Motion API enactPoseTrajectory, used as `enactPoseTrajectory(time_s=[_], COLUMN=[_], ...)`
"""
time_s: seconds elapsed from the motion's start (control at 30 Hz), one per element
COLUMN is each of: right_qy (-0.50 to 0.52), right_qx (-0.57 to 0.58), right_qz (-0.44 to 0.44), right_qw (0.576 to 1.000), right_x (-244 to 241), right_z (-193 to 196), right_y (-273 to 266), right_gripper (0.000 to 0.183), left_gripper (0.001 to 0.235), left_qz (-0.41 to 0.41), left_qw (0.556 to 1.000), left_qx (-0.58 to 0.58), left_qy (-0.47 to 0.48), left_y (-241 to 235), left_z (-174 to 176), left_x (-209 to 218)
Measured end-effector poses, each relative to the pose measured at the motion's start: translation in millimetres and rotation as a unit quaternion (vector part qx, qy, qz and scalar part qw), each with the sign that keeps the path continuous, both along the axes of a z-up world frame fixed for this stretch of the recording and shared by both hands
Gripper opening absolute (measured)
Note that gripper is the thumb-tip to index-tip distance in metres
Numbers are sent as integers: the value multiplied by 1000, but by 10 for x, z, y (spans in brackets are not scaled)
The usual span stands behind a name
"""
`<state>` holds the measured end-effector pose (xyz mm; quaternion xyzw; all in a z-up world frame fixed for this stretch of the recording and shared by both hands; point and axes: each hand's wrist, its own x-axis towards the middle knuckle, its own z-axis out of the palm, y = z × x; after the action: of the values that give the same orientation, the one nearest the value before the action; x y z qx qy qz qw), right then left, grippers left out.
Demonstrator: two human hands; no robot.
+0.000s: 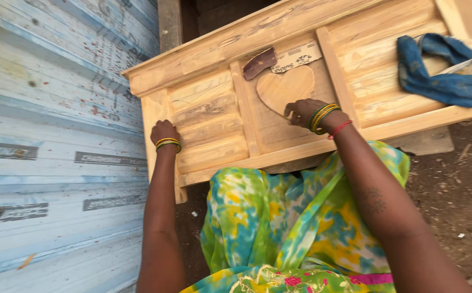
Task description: The person sits on the ground and sands a wooden drawer front using a sanding block. They repeatedly rub the surface of the drawer, focusing on the flat panels and edges.
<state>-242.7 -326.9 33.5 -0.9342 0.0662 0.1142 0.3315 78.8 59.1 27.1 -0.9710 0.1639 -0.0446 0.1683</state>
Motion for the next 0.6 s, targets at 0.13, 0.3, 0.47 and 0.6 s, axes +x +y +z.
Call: enactPoseTrajectory(time_s=[0.13,0.3,0.47,0.6], right_qy=[7,12,-16,-28], right_qx=[-18,14,-5,-24], right_qz=[21,28,23,37], right_qw=[1000,999,1000,999], right_x=[75,206,224,137], right_z=[-99,-69,0,60], right_y=[119,187,114,199], right_gripper=[32,31,30,30], left_gripper=[22,24,31,23], left_qz=[-31,-30,-18,-18], left_qw=[997,998,1000,999], left_qx=[3,38,-10,-29], left_qy=[-76,31,-24,-5], left_y=[-40,-29,-60,-5], left_z=[-320,-210,-148,-228], left_x=[-42,73,80,6])
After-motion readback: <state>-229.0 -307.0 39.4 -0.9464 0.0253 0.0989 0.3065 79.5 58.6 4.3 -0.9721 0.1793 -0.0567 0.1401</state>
